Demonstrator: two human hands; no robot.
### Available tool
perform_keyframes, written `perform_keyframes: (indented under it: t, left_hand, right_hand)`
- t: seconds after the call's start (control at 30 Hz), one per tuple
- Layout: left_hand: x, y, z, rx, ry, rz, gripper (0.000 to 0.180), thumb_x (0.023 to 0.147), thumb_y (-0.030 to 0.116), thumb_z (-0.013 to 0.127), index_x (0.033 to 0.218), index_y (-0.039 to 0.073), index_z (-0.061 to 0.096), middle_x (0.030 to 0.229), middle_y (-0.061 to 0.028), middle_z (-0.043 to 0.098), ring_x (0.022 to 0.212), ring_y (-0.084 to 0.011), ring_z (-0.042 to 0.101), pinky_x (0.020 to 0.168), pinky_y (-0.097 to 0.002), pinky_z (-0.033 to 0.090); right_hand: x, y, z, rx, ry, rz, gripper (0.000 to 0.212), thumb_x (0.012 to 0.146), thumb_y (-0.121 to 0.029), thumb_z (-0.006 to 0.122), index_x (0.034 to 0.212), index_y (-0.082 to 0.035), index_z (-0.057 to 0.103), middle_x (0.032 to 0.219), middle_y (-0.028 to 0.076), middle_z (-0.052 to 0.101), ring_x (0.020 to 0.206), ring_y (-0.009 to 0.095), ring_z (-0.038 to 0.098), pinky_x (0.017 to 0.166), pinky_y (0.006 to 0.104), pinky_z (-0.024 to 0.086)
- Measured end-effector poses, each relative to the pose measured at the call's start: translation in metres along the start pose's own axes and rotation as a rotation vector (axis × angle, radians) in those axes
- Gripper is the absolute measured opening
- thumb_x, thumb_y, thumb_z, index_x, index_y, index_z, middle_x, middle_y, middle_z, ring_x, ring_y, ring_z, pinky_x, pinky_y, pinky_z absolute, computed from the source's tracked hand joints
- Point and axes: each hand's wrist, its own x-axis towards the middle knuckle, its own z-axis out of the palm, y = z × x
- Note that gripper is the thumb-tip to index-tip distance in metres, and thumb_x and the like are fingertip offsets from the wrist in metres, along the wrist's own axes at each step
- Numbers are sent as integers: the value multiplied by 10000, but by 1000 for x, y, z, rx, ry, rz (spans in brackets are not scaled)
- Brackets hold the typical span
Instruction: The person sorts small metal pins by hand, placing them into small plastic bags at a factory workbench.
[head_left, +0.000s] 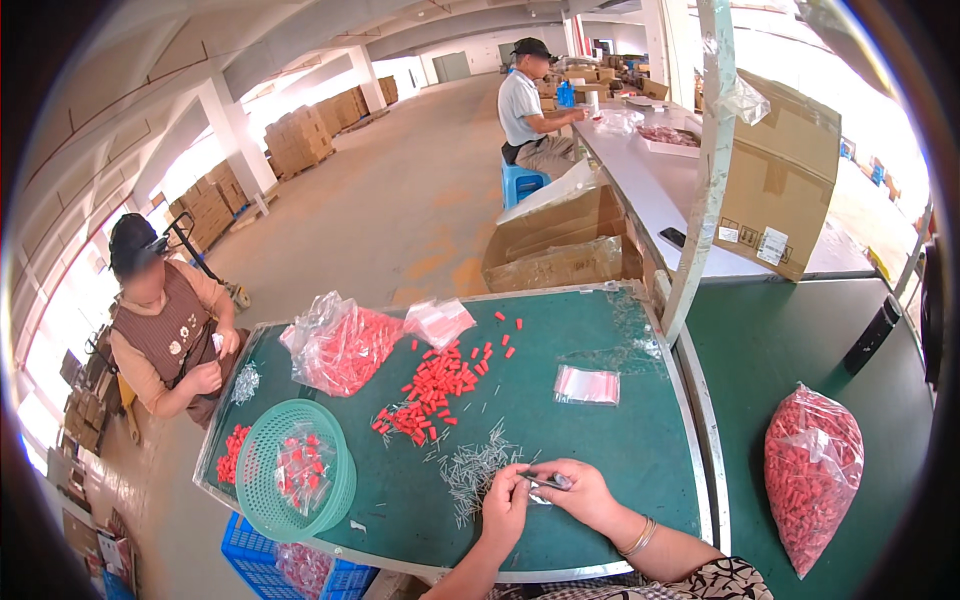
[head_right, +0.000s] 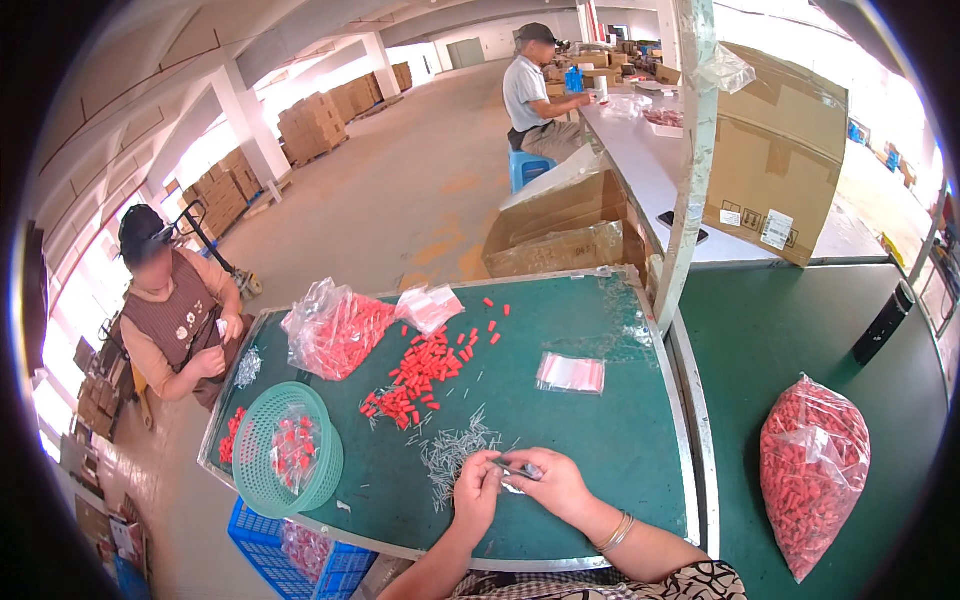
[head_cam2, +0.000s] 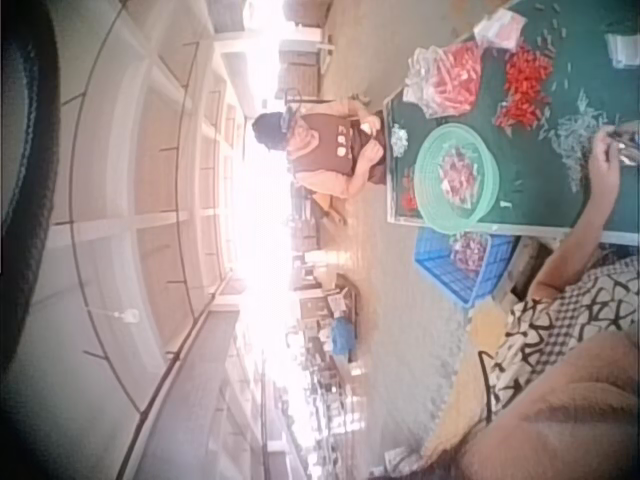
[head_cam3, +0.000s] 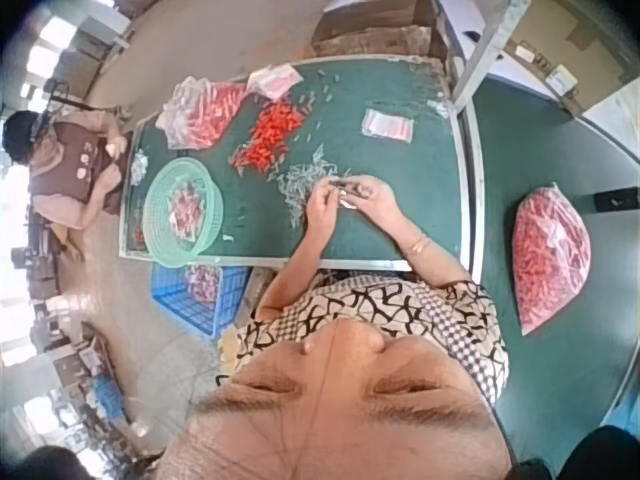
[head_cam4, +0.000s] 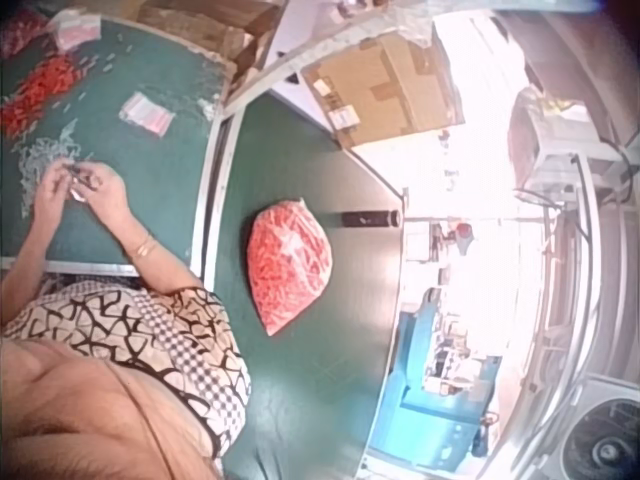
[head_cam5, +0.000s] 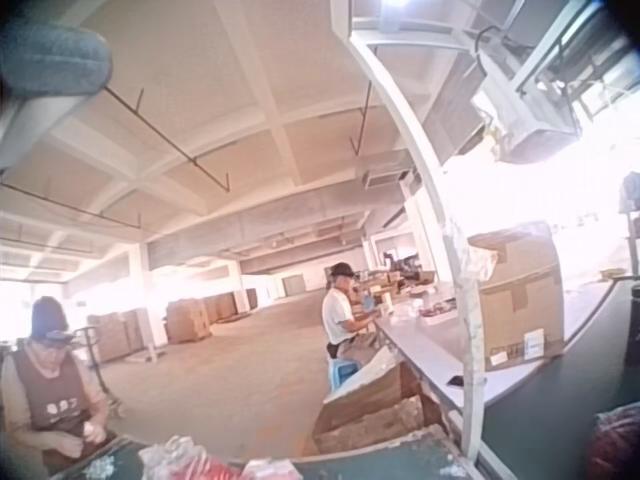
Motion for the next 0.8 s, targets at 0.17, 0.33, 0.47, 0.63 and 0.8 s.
perform_keyframes:
  t: [0.17,0.33,0.47,0.63,0.8]
  left_hand:
    - [-1,-2,0,-14,18,-9,295,901,30,560,1190,16,504,768,-15,573,688,-74,525,645,-223,427]
    - [2,5,3,-202,-24,-57,326,896,15,563,1212,-2,484,768,-16,571,692,-67,525,644,-206,421]
    - [1,-7,-3,-136,17,-53,332,895,3,556,1216,-2,470,777,-19,569,684,-68,526,637,-201,428]
    - [2,0,0,-196,-5,-82,342,899,13,562,1223,-1,455,788,-26,576,683,-75,541,628,-213,451]
    - [2,-1,-1,-176,-57,-261,170,889,36,597,1049,-16,584,782,-39,608,691,-87,570,637,-211,463]
  right_hand:
    - [-2,6,-2,-79,-75,15,164,841,-104,667,997,-54,675,768,28,640,672,110,584,613,254,482]
    - [-2,10,0,244,-25,313,131,907,-159,618,935,-39,660,784,7,645,516,38,496,464,182,414]
    - [-1,11,1,230,-22,313,142,915,-161,605,948,-29,644,790,5,645,523,42,505,471,184,425]
    - [0,15,1,420,-8,337,118,925,-140,586,954,-27,606,789,20,641,542,52,523,470,184,429]
    - [2,16,1,415,35,315,87,911,-114,606,927,-29,596,776,21,632,541,51,517,470,180,428]
